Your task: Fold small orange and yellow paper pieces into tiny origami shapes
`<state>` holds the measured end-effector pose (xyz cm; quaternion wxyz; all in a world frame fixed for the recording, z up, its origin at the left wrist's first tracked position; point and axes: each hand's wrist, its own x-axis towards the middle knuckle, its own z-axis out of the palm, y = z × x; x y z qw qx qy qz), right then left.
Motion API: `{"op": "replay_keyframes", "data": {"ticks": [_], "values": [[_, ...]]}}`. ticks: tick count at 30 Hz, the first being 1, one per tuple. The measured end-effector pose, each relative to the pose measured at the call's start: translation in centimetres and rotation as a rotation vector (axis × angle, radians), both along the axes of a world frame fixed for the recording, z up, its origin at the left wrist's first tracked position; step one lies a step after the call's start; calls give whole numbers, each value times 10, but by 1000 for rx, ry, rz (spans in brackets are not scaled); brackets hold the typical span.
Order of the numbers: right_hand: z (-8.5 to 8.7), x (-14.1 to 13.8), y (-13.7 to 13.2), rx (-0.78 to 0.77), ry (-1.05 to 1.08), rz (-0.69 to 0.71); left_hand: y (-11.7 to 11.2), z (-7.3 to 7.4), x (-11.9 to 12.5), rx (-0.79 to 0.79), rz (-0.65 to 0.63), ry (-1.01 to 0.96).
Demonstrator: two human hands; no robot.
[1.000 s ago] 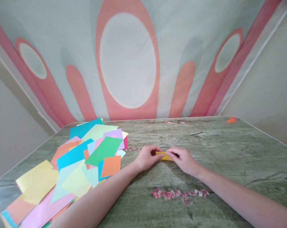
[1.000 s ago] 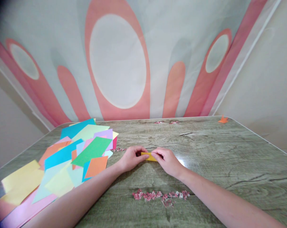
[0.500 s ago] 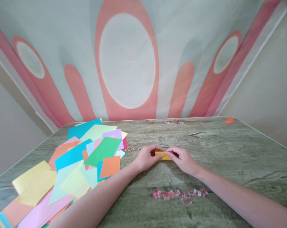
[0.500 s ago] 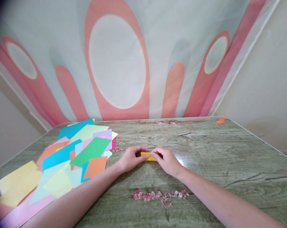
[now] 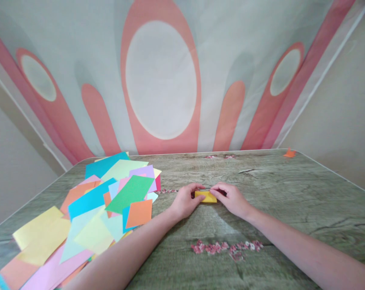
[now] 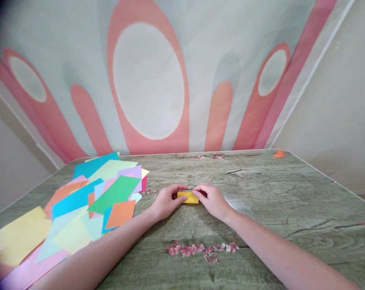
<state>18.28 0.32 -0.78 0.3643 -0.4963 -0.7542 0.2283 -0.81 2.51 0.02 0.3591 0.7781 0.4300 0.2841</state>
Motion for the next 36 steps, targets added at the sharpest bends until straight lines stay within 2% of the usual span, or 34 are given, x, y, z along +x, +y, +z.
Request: {"op": "replay_keyframes", "data": {"ticks": [7,11,16,22,36], "values": [[-9,4,18,4,-68,-18,10,-1,-3,144,16,145],[-10,6,28,-1,-156,-30,8,4,-6,401,23,191],[-9,6,38,34,-219,-25,-1,15,-7,567,-151,423],[-8,10,44,51,-245,44,-2,17,-7,607,-199,578],[-8,8,43,67,-290,14,-2,18,-6,654,-216,626]]}}
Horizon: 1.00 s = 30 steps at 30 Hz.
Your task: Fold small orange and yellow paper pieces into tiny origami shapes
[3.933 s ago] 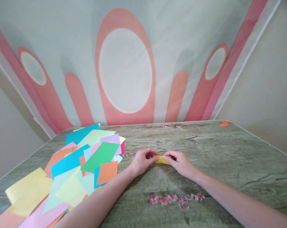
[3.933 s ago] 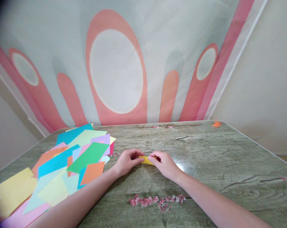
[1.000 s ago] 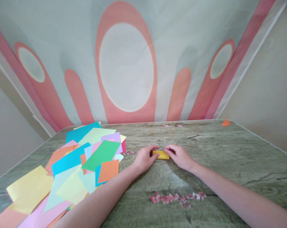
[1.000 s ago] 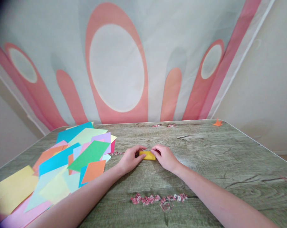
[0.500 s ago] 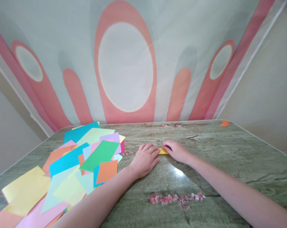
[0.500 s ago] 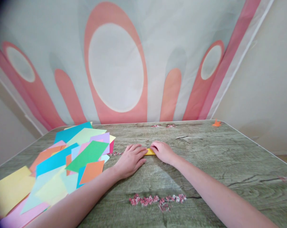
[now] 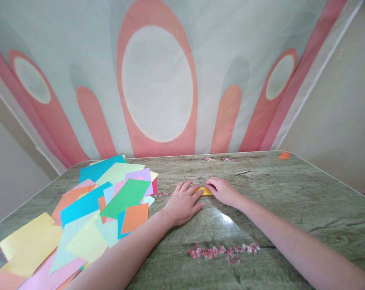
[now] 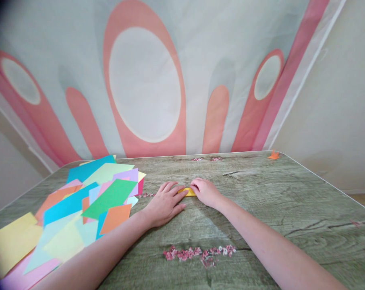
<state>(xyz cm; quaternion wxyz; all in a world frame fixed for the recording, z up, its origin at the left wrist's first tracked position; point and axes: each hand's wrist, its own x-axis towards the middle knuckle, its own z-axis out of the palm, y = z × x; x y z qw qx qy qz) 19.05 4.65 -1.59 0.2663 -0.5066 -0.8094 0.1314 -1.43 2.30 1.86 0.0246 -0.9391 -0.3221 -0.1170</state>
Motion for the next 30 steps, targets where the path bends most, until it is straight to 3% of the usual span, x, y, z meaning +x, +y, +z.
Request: {"op": "replay_keyframes", "data": {"ticks": [30], "values": [[-6,0,1,51,-30,-51,1,-1,-1,37,-37,89]]}}
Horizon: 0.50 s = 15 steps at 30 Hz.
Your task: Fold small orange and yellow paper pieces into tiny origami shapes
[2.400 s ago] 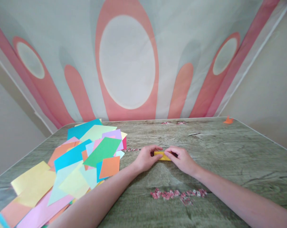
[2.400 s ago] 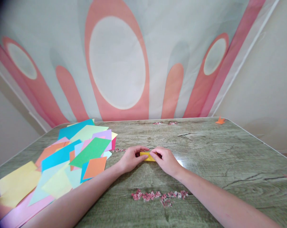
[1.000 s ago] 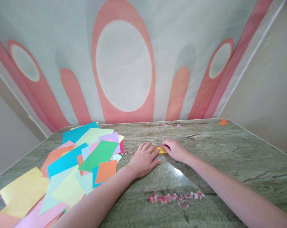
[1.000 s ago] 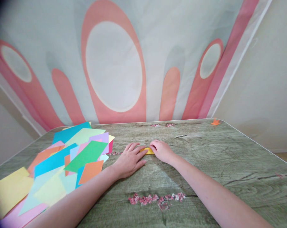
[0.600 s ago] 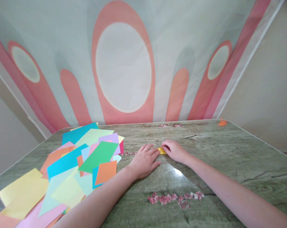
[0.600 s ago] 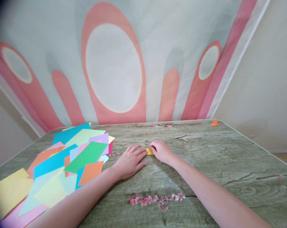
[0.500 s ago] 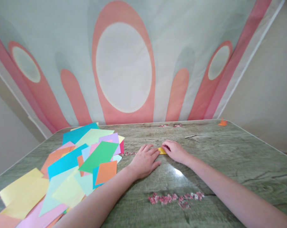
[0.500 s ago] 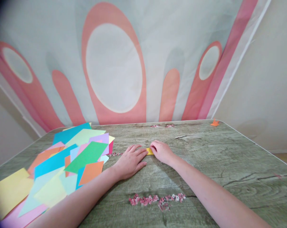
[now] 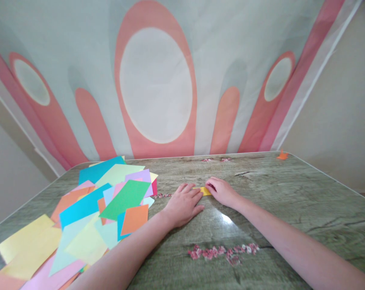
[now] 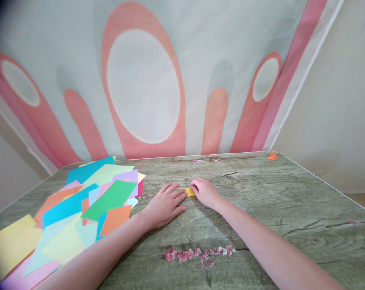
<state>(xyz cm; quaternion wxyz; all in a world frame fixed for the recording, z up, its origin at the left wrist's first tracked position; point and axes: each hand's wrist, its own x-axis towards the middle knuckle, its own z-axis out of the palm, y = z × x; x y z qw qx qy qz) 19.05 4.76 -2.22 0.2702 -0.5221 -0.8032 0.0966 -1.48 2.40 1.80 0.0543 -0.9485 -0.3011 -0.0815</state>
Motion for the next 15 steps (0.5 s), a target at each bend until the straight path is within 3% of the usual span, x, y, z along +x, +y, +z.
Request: {"op": "replay_keyframes", "data": {"ticks": [15], "values": [[3,-2,-2,-6,-2,-24,-1,2,0,64,-13,54]]}}
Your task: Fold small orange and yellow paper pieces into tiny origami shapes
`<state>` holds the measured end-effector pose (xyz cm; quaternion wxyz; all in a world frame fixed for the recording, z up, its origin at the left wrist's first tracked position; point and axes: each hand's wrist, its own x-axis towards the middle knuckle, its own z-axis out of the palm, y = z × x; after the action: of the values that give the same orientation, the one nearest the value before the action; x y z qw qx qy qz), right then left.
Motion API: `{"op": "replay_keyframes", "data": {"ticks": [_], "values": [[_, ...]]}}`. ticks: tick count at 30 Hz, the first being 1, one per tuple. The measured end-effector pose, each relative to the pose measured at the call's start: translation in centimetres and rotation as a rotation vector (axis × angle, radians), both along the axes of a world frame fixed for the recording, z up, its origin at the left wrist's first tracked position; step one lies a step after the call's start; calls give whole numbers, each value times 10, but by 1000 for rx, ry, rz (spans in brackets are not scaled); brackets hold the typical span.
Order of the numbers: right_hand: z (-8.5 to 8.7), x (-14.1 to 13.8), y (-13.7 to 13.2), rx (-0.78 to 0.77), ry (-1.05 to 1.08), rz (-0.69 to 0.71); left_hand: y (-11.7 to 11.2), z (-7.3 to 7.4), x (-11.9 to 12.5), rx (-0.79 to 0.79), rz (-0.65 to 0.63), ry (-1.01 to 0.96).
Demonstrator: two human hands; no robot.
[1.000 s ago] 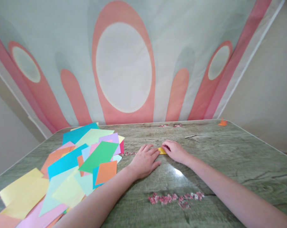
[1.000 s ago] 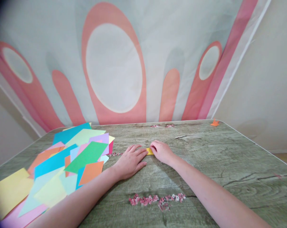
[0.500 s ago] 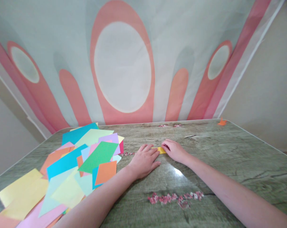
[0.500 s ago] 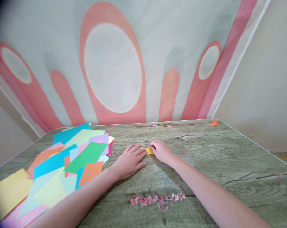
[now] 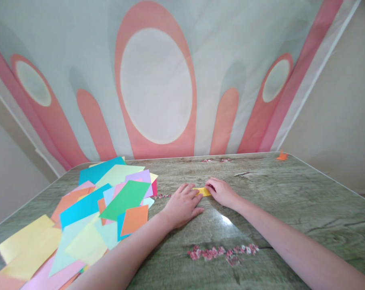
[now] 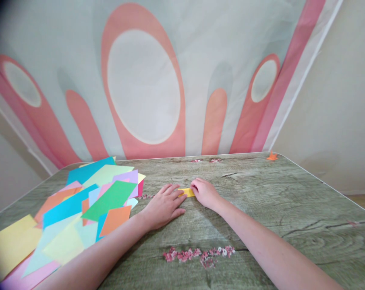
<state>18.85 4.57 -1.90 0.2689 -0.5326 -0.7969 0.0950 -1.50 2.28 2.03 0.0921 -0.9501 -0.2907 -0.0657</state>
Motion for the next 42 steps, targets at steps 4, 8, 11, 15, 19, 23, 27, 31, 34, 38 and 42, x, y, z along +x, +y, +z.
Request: {"op": "replay_keyframes", "data": {"ticks": [4,8,11,15,19,23,27,31,34,38,42], "values": [[-2,1,0,10,10,-1,0,0,0,-4,1,1],[-5,1,1,22,38,-2,0,0,0,0,8,0],[-8,1,3,34,70,1,-1,0,0,4,13,-6],[-7,2,2,104,168,2,0,-1,-1,14,29,-18],[0,3,-7,212,163,118,2,-3,-3,18,42,-29],[7,1,-18,249,-8,222,3,-3,-5,2,48,-44],[9,-1,-23,232,-110,212,3,-3,-5,-26,51,-61],[8,0,-23,200,-139,197,3,-6,-5,-56,53,-58],[9,1,-24,204,-160,198,3,-9,-5,-60,57,-52],[13,2,-27,206,-264,234,3,-11,-5,-59,60,-48],[19,3,-29,187,-397,281,3,-10,-5,-58,49,-42]]}}
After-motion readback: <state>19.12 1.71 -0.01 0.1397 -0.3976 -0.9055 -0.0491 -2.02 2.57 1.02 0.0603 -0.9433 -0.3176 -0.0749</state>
